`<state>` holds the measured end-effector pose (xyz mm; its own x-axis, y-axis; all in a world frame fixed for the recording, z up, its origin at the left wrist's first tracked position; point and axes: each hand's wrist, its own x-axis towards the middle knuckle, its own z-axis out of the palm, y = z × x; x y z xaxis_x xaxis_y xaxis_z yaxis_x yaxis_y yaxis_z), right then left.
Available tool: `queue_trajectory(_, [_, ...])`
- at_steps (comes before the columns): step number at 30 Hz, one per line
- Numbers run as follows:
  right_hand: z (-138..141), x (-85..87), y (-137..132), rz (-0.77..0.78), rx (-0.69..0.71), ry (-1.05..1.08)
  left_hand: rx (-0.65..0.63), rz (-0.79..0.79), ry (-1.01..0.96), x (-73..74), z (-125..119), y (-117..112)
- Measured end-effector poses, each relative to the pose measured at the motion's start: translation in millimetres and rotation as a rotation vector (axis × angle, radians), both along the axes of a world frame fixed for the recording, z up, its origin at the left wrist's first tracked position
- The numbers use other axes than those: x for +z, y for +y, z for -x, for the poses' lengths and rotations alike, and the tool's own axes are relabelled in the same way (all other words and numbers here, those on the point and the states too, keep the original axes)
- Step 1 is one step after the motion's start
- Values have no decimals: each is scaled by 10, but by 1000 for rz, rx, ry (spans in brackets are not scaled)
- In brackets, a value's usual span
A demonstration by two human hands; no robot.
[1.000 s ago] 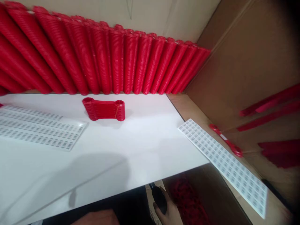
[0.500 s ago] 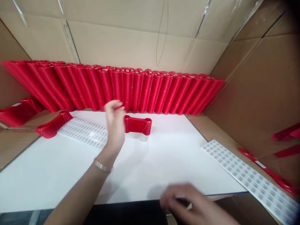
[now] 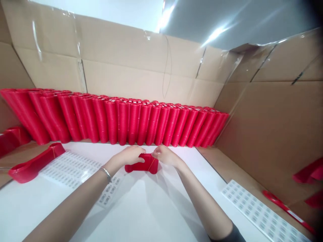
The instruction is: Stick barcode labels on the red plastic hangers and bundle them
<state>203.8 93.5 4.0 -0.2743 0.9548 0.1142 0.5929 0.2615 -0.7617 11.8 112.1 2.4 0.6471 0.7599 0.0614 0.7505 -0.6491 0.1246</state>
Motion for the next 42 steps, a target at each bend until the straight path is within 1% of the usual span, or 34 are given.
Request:
queue_trajectory(4, [-60, -42, 133, 136, 3, 154, 32, -3, -1, 21, 113, -48])
queue_trajectory(7, [-120, -140, 247, 200, -27, 205, 75, -8, 4, 27, 197, -55])
queue_trajectory(9, [-124, -264, 285, 235, -40, 192, 106, -17, 5, 20, 225, -58])
queue_trajectory(12, [-73, -472, 272, 261, -43, 134, 138, -27, 3, 6, 225, -68])
queue_trajectory(14, [-32, -545, 238, 238, -35, 98, 150, -30, 0, 0, 214, -73])
queue_trajectory(15, [-17, -547, 219, 216, -28, 89, 152, -28, -2, -2, 209, -74])
queue_trajectory(18, [0, -432, 171, 141, 27, 116, 139, -14, -7, -5, 205, -66])
queue_trajectory(21, [16, -279, 132, 63, 162, 162, 123, -14, -15, -9, 211, -50])
queue_trajectory(24, [60, -234, 109, -71, 263, 121, 124, -26, -20, -2, 218, -45])
queue_trajectory(28, [103, -270, 114, -129, 261, 83, 115, -46, -28, 45, 219, -62])
queue_trajectory(30, [98, -261, 113, -161, 254, 81, 100, -57, -36, 82, 216, -77])
queue_trajectory(33, [66, -181, 77, -227, 258, 75, 72, -64, -46, 150, 216, -112])
queue_trajectory(34, [52, -138, 56, -227, 263, 82, 63, -64, -47, 177, 219, -127])
queue_trajectory(36, [18, -40, 9, -150, 274, 121, 35, -78, -43, 234, 225, -162])
queue_trajectory(39, [-17, 88, -53, 117, 297, 216, -37, -145, -4, 317, 221, -221])
queue_trajectory(42, [4, 120, -101, 350, 432, 225, -113, -222, 72, 365, 209, -295])
